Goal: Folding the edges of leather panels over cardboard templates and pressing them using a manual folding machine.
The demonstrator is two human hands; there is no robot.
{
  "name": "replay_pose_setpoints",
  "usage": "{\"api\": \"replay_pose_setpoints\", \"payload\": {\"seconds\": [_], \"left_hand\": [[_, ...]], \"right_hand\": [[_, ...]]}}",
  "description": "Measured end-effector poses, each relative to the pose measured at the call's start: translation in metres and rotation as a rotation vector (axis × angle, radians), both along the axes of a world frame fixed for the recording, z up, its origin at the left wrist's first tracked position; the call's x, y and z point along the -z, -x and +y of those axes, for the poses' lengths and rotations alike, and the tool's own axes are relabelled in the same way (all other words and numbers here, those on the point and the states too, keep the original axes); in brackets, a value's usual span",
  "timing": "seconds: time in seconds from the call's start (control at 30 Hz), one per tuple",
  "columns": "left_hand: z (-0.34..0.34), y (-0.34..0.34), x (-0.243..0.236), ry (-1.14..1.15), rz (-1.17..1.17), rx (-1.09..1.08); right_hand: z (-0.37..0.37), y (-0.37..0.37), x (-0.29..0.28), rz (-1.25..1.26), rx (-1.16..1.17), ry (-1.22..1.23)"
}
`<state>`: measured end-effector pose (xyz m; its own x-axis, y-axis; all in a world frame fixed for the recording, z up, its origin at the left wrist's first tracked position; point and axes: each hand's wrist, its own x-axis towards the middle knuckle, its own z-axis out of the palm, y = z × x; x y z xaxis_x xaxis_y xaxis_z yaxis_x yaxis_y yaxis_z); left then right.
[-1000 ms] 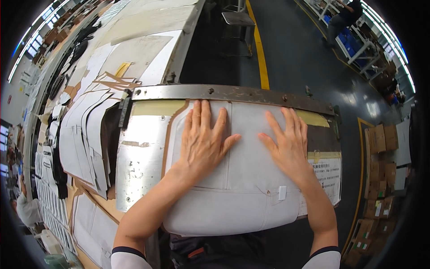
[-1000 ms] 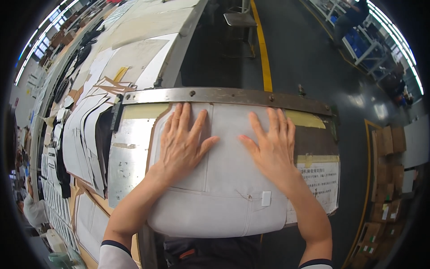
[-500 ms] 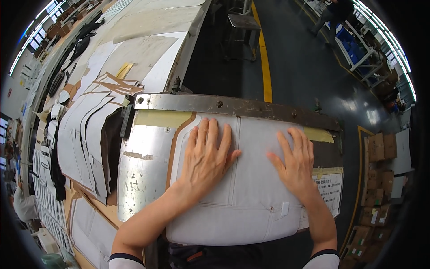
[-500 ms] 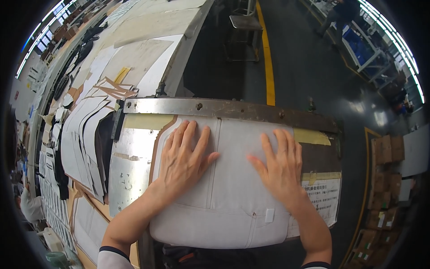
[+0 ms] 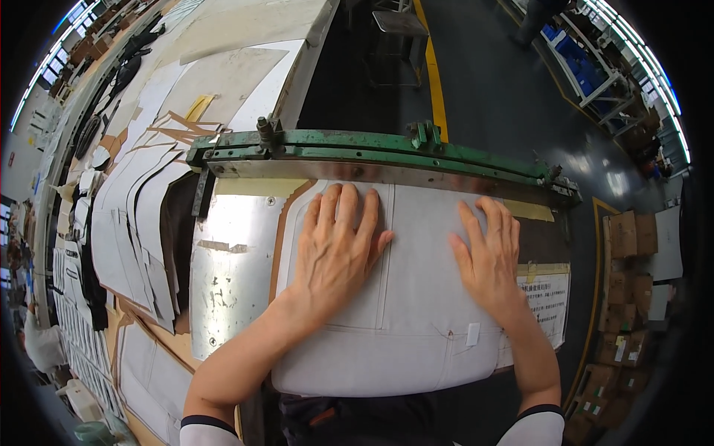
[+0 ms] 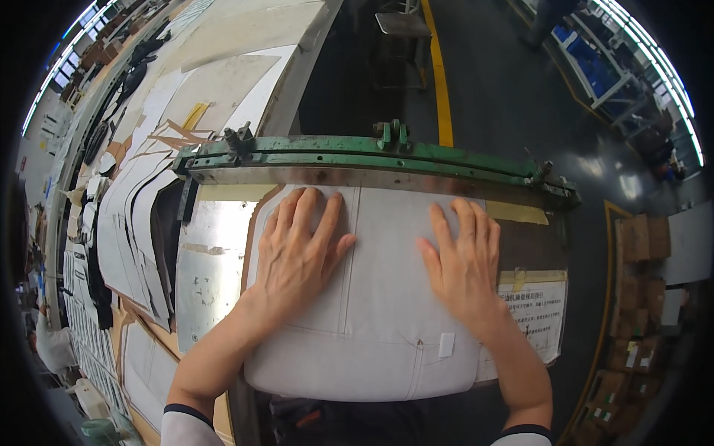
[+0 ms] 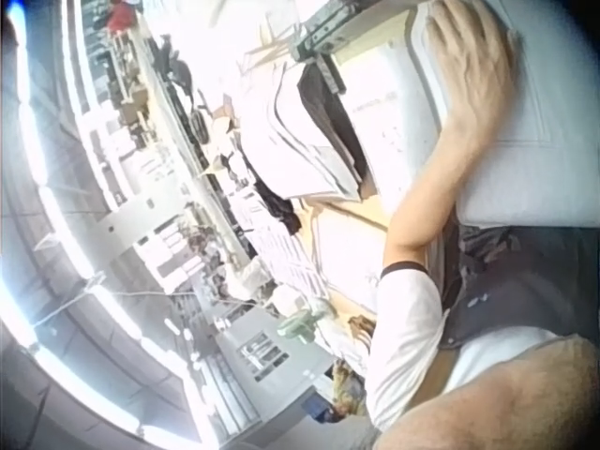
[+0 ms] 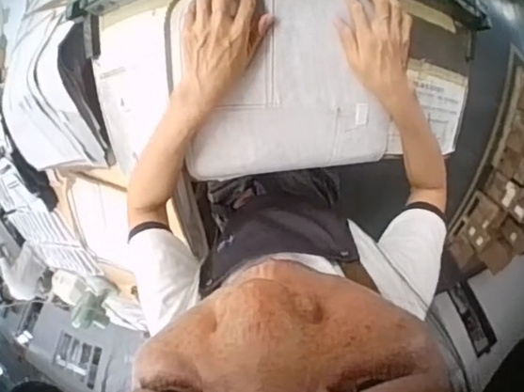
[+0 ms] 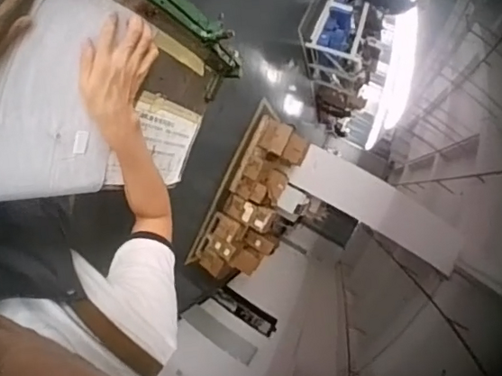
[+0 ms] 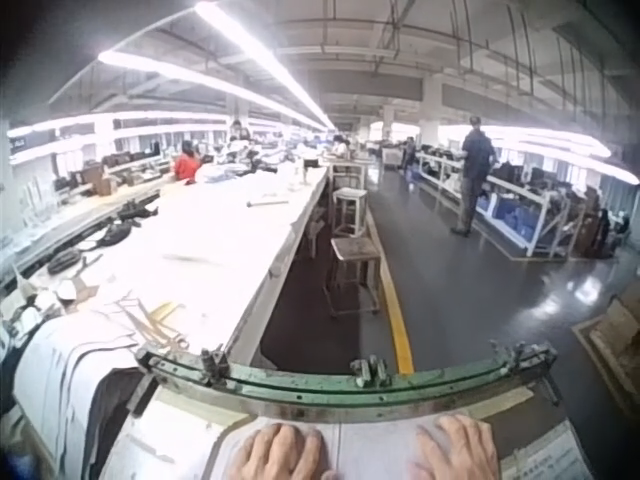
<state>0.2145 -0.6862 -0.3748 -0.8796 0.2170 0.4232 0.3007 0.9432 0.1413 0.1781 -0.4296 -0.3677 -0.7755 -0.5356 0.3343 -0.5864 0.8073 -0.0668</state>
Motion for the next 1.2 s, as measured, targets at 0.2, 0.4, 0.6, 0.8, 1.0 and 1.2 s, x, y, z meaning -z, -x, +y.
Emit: {"api": "replay_pose_setpoints", "payload": {"seconds": [0.2,0.4,0.6,0.8,1.0,1.2], "left_hand": [[0.001,-0.002,0.005,-0.029,0.030,0.032],[-0.001,-0.009,0.006,-0.080,0.051,0.033],[0.000,-0.005,0.014,-0.089,0.083,0.027],[-0.003,-0.020,0.020,-0.089,0.033,0.063],[-0.016,-0.090,0.000,-0.104,-0.069,0.207],[-0.007,-0.075,-0.011,-0.109,0.013,0.245]], "right_hand": [[0.003,-0.006,0.009,0.038,0.016,0.011],[-0.003,-0.010,0.004,0.038,0.006,0.032],[0.002,-0.005,0.013,0.067,-0.020,0.082],[0.012,-0.021,0.003,-0.031,-0.024,-0.016],[0.023,-0.092,-0.030,-0.155,-0.217,0.050],[-0.015,-0.043,-0.020,-0.074,-0.282,0.242]]}}
